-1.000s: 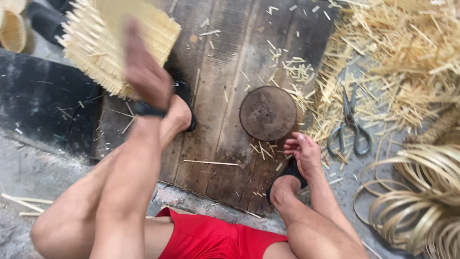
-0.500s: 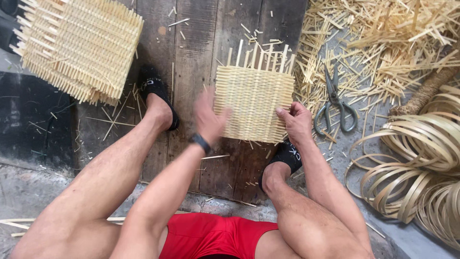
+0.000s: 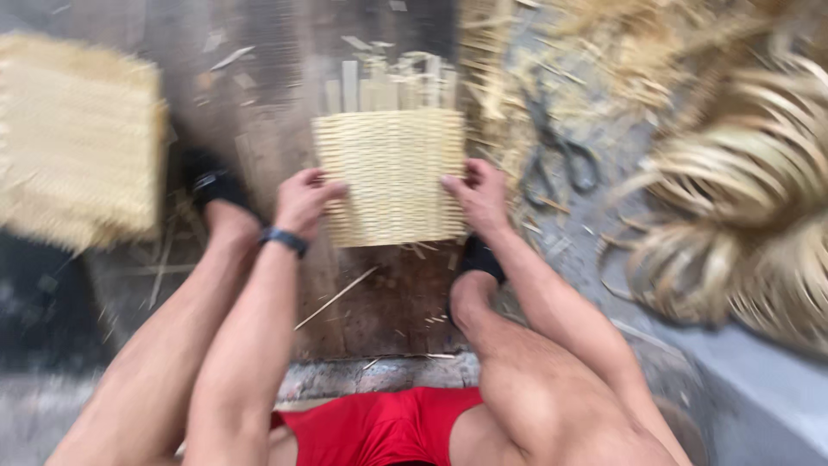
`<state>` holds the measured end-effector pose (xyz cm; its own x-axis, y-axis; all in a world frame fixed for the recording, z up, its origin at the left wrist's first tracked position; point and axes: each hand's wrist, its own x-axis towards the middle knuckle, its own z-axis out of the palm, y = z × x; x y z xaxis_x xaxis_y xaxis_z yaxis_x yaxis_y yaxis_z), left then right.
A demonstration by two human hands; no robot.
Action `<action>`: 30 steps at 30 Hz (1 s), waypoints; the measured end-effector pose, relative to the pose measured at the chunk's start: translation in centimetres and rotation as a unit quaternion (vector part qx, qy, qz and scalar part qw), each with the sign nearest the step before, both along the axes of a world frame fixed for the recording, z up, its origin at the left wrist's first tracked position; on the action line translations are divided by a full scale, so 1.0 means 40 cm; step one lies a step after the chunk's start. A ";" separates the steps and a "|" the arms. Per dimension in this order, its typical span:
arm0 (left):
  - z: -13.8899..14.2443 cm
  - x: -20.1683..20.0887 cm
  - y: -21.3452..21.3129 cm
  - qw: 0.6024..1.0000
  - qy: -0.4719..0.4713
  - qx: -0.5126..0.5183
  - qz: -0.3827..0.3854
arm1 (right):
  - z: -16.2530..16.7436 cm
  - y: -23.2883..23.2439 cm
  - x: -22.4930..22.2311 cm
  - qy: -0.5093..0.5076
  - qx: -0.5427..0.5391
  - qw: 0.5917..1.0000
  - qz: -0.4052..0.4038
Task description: The person sits on the floor assembling a woven bamboo basket panel. They use scissors to trim the protruding bamboo strip ends, bend a thin bamboo rim ring around the panel, press the panel onto a round wooden mold, and fit the rim ring around the edge.
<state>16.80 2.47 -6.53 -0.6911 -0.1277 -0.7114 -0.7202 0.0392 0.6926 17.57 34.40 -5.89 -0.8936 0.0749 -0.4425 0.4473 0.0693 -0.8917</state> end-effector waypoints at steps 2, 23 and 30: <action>0.013 0.013 -0.002 0.997 -0.009 0.069 0.023 | 0.020 0.023 0.026 0.016 0.020 0.999 -0.035; 0.254 0.063 -0.026 0.972 0.107 0.109 0.178 | 0.389 1.107 0.193 -0.186 0.724 0.664 -0.013; 0.378 0.060 0.051 0.961 0.248 -0.033 0.113 | 0.484 1.008 0.204 -0.007 0.730 0.682 -0.041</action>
